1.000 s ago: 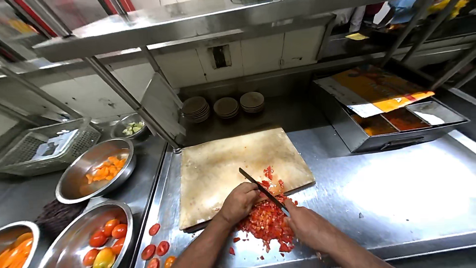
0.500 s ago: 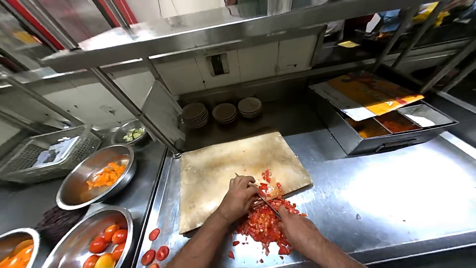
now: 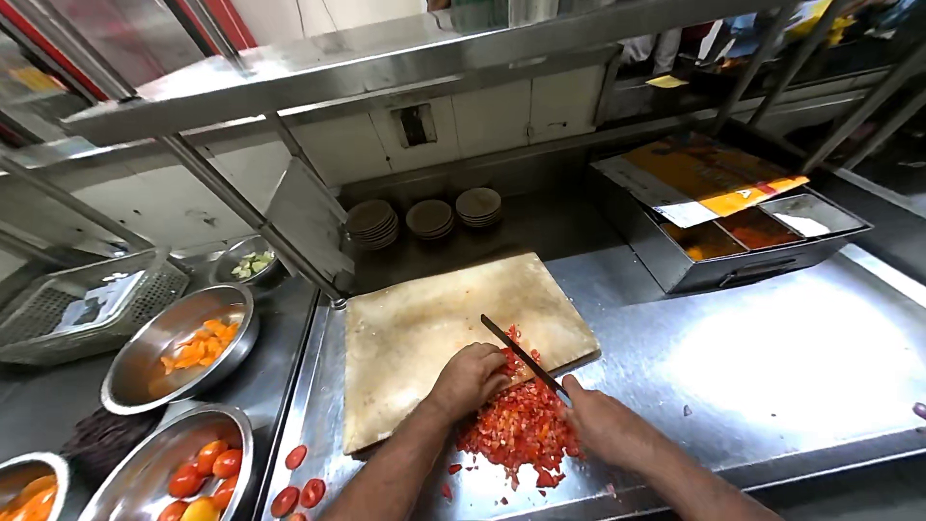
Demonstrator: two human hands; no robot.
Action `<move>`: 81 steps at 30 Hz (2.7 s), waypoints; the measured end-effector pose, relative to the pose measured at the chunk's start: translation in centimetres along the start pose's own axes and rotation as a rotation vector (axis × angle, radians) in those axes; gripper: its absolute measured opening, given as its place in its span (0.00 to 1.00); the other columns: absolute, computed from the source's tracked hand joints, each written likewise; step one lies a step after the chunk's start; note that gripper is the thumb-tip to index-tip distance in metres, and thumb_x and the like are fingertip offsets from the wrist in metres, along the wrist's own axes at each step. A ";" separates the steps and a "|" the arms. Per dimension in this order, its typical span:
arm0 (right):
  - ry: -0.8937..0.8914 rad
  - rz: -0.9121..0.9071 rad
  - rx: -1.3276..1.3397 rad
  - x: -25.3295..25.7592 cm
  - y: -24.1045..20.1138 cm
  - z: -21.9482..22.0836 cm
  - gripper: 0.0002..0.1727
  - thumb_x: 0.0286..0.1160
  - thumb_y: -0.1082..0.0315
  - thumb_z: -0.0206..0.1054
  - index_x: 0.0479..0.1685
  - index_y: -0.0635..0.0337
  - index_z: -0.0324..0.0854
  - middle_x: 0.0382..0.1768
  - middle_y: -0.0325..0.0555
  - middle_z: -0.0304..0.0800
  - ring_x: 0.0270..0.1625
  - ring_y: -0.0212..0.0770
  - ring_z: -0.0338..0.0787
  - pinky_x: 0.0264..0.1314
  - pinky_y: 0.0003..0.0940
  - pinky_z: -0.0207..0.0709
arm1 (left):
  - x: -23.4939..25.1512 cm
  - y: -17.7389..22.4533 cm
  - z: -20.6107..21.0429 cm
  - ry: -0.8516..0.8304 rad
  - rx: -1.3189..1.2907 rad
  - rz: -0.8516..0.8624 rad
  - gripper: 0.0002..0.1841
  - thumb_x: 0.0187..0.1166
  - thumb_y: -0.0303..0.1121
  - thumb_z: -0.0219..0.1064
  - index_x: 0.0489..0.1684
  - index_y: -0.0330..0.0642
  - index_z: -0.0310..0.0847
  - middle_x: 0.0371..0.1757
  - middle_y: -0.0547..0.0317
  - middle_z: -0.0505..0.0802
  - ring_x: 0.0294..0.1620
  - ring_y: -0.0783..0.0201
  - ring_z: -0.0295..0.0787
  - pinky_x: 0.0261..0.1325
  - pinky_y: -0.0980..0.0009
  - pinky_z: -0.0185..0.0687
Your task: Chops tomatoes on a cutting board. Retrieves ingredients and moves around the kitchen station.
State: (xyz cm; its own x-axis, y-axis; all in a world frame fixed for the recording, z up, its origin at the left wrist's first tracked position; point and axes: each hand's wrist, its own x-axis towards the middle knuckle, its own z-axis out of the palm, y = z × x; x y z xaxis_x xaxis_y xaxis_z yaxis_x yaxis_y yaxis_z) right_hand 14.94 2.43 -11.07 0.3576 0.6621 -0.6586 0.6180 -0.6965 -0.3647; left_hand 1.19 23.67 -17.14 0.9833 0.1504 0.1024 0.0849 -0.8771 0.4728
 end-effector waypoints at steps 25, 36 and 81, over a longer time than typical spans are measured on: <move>0.009 0.072 -0.014 -2.2 -2.6 1.7 0.26 0.92 0.57 0.53 0.82 0.60 0.59 0.52 0.66 0.89 0.56 0.66 0.92 0.59 0.63 0.83 | 0.1 -1.1 3.3 0.267 -0.106 0.100 0.14 0.81 0.43 0.70 0.39 0.41 0.92 0.50 0.53 0.95 0.60 0.57 0.91 0.69 0.60 0.85; -0.002 0.094 -0.021 -2.9 -3.7 1.5 0.24 0.92 0.59 0.53 0.81 0.60 0.60 0.53 0.66 0.88 0.57 0.66 0.91 0.59 0.64 0.83 | -0.9 -1.4 3.0 0.287 -0.143 0.122 0.11 0.82 0.36 0.65 0.43 0.41 0.93 0.53 0.53 0.96 0.63 0.58 0.91 0.72 0.60 0.84; 0.254 -0.178 -0.215 -7.2 11.6 -1.6 0.20 0.85 0.55 0.66 0.72 0.46 0.81 0.46 0.59 0.94 0.48 0.65 0.94 0.51 0.69 0.83 | 0.0 -0.7 -0.2 0.024 -0.105 0.151 0.20 0.91 0.45 0.55 0.50 0.46 0.93 0.64 0.61 0.92 0.78 0.59 0.78 0.87 0.52 0.60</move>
State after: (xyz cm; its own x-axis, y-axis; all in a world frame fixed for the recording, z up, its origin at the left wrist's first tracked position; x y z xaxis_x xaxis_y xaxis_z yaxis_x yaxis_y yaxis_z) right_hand 20.65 -10.02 -9.49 0.3765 0.8339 -0.4036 0.8093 -0.5081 -0.2947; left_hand 1.11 24.32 -17.32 0.9793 0.0325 0.1999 -0.0822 -0.8384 0.5389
